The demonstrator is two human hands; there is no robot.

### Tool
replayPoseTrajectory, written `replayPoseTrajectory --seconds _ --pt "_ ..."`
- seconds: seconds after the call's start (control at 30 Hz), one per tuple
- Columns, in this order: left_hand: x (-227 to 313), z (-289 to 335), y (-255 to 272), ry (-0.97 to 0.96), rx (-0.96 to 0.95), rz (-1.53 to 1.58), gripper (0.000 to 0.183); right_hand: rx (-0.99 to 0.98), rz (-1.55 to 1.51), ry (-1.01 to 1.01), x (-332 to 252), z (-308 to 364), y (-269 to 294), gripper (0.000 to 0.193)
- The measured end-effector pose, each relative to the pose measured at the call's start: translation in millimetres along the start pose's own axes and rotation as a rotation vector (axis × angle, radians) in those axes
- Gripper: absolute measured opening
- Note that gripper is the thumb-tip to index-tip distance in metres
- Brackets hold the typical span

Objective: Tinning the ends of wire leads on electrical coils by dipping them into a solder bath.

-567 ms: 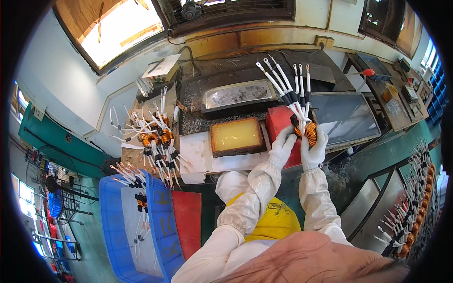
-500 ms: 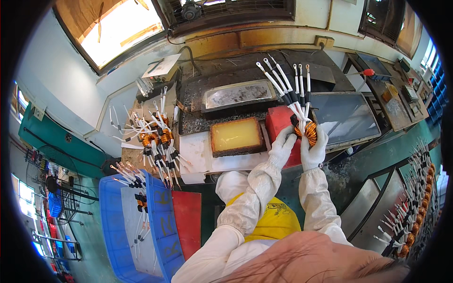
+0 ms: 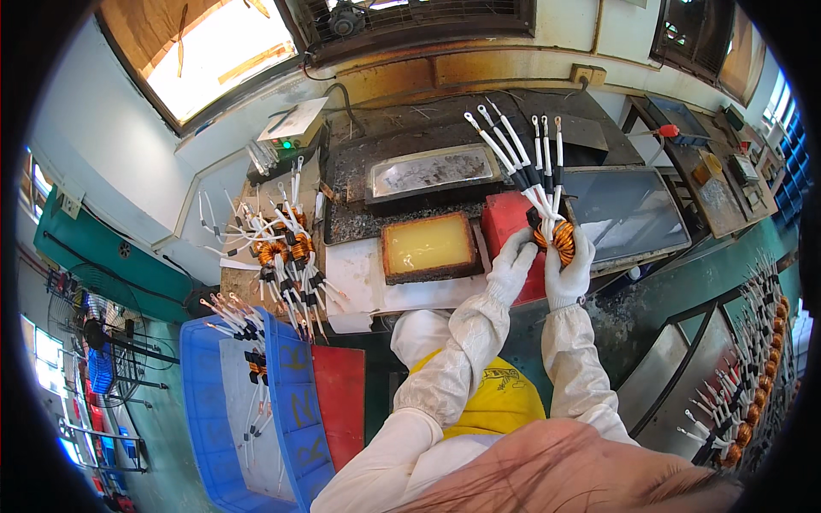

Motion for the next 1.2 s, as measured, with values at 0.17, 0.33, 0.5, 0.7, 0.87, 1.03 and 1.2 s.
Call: replayPoseTrajectory --seconds 0.17,0.33,0.5,0.7,0.87,1.03,1.2 --pt "-2.9 -1.1 -0.5 -0.018 -0.004 0.0 0.042 -0.012 -0.002 -0.006 0.1 -0.5 1.1 0.062" --pt "-1.2 -0.3 -0.2 -0.012 0.015 0.004 0.042 -0.001 -0.004 0.018 -1.2 -1.0 0.3 0.062" --pt "-3.4 -0.8 0.3 0.01 0.014 0.006 0.043 -0.002 -0.012 0.01 -3.8 -2.0 0.6 0.061" --pt "-1.1 -0.8 0.5 -0.01 0.01 -0.007 0.043 0.004 -0.011 0.019 -2.4 -1.7 0.5 0.061" --pt "0.2 -0.1 0.1 0.006 0.005 -0.004 0.042 -0.001 -0.008 0.004 -3.1 -2.2 1.0 0.061" --pt "4.5 0.9 0.0 0.008 -0.042 0.008 0.042 -0.005 0.002 0.031 -1.3 -2.1 0.9 0.062" --pt "3.2 0.8 -0.2 -0.011 -0.003 0.014 0.043 -0.007 -0.004 0.03 -2.4 -2.6 1.7 0.062"
Point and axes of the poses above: each hand's wrist, its own z-axis away from the middle knuckle, its own y-axis out of the back of the hand, x = y × z, the point moved 4 cm from there along -z, towards the middle knuckle, and after that the axes turned 9 degrees about -z, right-handed, at the moved point
